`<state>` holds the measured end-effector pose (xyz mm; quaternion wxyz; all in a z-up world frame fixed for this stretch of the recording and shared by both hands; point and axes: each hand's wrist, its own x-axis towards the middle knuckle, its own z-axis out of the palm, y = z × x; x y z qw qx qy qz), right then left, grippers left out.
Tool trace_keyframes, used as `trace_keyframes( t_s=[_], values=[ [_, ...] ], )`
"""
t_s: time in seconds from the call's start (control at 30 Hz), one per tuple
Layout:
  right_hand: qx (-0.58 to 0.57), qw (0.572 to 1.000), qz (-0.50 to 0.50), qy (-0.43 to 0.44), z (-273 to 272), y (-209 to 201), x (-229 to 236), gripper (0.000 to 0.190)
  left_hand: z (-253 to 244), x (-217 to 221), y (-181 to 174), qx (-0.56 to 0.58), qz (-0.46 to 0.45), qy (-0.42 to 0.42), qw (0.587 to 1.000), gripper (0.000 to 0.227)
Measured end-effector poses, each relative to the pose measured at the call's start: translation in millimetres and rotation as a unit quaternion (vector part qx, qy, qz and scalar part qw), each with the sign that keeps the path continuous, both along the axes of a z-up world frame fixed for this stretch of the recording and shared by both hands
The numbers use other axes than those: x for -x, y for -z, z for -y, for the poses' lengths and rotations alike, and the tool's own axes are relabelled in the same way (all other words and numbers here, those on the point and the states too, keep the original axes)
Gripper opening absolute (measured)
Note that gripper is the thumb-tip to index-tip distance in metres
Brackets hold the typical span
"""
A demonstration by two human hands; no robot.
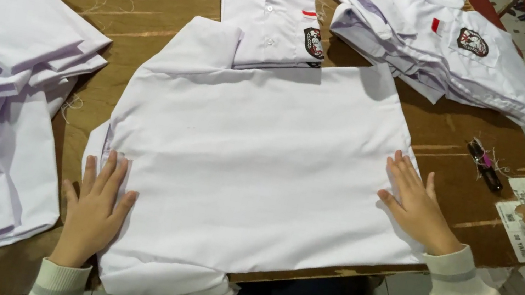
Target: Buttoning and neatly folding a white school uniform shirt on a factory work table.
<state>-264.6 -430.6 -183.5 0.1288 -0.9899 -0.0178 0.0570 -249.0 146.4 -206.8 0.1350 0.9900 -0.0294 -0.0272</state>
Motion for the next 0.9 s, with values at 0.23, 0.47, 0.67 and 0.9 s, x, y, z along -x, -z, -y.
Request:
trace_keyframes(
  t_s=[0.23,0.47,0.67,0.9],
  values=[
    [-0.129,0.945,0.149,0.260,15.2,-39.3,83.2,0.038,-21.6,80.6,19.1,0.166,0.172,-0.205,0.949,0.027],
    [-0.046,0.921,-0.072,0.380,2.1,-16.7,107.9,0.051,-12.2,121.7,92.6,0.007,0.162,-0.253,0.954,0.044],
    [-0.166,0.885,-0.052,0.431,18.9,-24.5,105.4,0.040,29.9,120.6,-16.0,0.289,-0.032,-0.359,0.887,0.034],
    [-0.277,0.865,0.055,0.415,46.8,21.2,102.3,0.034,40.2,125.3,-35.4,0.391,-0.048,-0.410,0.823,0.034]
  ],
)
